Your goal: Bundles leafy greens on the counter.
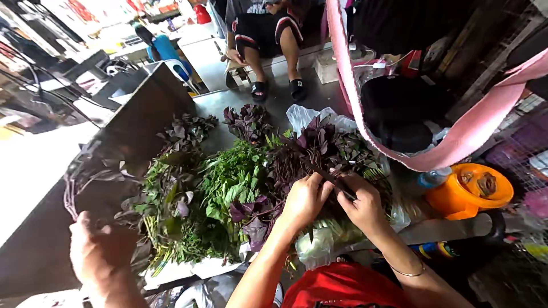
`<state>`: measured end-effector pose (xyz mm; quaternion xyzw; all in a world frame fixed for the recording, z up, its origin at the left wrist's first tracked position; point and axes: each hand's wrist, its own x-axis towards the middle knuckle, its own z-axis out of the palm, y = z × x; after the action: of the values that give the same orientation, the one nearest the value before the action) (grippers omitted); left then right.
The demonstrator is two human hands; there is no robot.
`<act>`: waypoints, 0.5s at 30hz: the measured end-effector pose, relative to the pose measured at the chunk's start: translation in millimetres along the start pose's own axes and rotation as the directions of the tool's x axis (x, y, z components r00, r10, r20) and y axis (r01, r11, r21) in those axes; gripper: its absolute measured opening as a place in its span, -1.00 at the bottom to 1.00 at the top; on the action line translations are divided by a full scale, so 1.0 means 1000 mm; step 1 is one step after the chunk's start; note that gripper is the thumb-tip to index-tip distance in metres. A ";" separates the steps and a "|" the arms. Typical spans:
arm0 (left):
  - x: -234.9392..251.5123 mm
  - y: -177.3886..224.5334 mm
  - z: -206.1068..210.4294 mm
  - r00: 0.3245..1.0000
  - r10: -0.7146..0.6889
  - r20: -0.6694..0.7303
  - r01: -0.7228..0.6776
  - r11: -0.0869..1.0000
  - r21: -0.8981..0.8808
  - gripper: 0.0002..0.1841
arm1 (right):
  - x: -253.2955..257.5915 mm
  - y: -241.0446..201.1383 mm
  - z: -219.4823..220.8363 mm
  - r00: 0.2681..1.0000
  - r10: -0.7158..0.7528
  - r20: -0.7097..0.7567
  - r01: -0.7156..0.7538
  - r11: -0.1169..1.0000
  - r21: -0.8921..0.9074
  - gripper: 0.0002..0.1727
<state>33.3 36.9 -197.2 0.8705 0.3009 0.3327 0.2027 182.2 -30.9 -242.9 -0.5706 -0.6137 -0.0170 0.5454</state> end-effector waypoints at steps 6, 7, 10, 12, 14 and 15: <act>-0.001 -0.004 -0.003 0.999 0.043 -0.007 -0.044 0.993 -0.105 -0.63 | 0.006 0.003 0.008 0.999 -0.025 -0.019 0.027 0.994 0.109 -0.71; -0.001 -0.003 -0.004 0.999 0.046 -0.010 -0.047 0.990 -0.134 -0.64 | 0.007 0.003 0.010 0.999 -0.028 -0.026 0.031 0.991 0.131 -0.72; 0.000 -0.004 -0.006 0.998 0.054 -0.025 -0.058 0.983 -0.176 -0.63 | 0.010 0.002 0.013 1.000 -0.021 -0.019 0.024 0.985 0.172 -0.72; 0.001 -0.006 -0.007 0.998 0.053 -0.018 -0.055 0.981 -0.187 -0.62 | 0.011 0.001 0.016 1.000 -0.022 -0.021 0.025 0.983 0.184 -0.71; 0.002 -0.009 -0.007 0.999 0.042 0.004 -0.040 0.975 -0.220 -0.61 | 0.012 0.006 0.019 1.000 -0.019 -0.016 0.022 0.983 0.182 -0.70; 0.003 -0.012 -0.006 0.999 0.032 0.011 -0.028 0.968 -0.251 -0.60 | 0.011 0.012 0.021 1.000 -0.001 0.014 -0.001 0.985 0.170 -0.70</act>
<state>26.2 48.4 -198.0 0.8449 0.2416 0.3645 0.3082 180.3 -5.4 -251.0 -0.5220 -0.6167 0.0394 0.5879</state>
